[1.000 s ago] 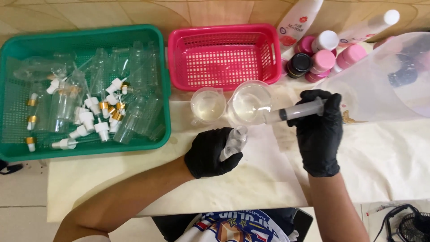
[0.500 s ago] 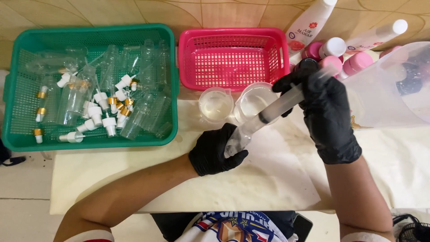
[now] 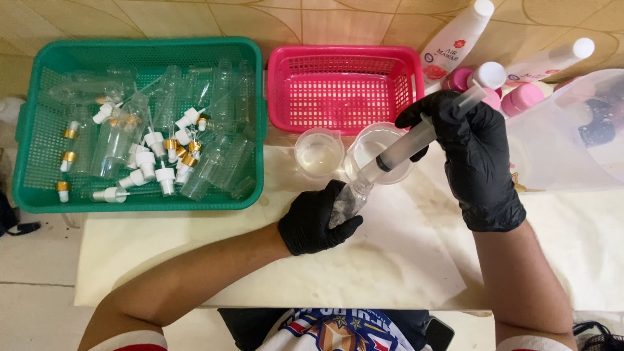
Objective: Using a large syringe to transfer liquid from a bowl into small plastic spray bottles.
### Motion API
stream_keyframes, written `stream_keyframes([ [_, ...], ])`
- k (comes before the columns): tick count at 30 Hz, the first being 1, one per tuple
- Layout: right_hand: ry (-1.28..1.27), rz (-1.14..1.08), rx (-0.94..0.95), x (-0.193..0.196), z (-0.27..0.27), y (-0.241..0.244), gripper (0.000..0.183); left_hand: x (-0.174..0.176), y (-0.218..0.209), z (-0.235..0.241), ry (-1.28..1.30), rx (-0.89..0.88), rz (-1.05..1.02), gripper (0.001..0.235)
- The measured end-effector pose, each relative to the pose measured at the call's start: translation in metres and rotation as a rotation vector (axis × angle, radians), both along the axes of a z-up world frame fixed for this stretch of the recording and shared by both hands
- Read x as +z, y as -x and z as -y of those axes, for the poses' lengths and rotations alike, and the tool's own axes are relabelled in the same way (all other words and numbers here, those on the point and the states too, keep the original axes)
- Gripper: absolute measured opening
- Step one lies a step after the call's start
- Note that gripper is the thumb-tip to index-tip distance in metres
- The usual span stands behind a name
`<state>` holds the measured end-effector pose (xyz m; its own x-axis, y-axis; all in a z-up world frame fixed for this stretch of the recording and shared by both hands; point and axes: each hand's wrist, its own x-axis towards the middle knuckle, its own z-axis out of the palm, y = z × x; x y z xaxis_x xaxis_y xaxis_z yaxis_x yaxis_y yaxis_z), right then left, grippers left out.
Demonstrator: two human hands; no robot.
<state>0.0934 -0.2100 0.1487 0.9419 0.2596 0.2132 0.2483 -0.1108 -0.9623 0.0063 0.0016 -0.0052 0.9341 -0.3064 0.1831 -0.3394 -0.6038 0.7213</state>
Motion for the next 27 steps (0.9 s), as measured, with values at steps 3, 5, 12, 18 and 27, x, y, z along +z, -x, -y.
stream_keyframes([
  [3,0.049,0.079,0.051,0.007,-0.005,-0.006,0.045,0.002,0.001,-0.001,0.021,-0.001,-0.032,0.052],
  [5,0.092,0.079,0.160,0.008,-0.003,-0.013,0.045,0.001,0.001,-0.001,0.029,0.019,-0.082,0.060],
  [12,0.119,0.121,0.183,0.029,-0.012,-0.024,0.051,-0.008,0.001,0.001,0.046,0.041,-0.015,0.062],
  [18,0.153,0.041,0.380,0.038,-0.026,-0.025,0.036,-0.012,0.000,0.000,0.056,0.048,-0.065,0.062],
  [27,0.175,-0.050,0.377,0.043,-0.032,-0.024,0.033,-0.011,-0.001,0.000,0.113,0.026,-0.081,0.061],
])
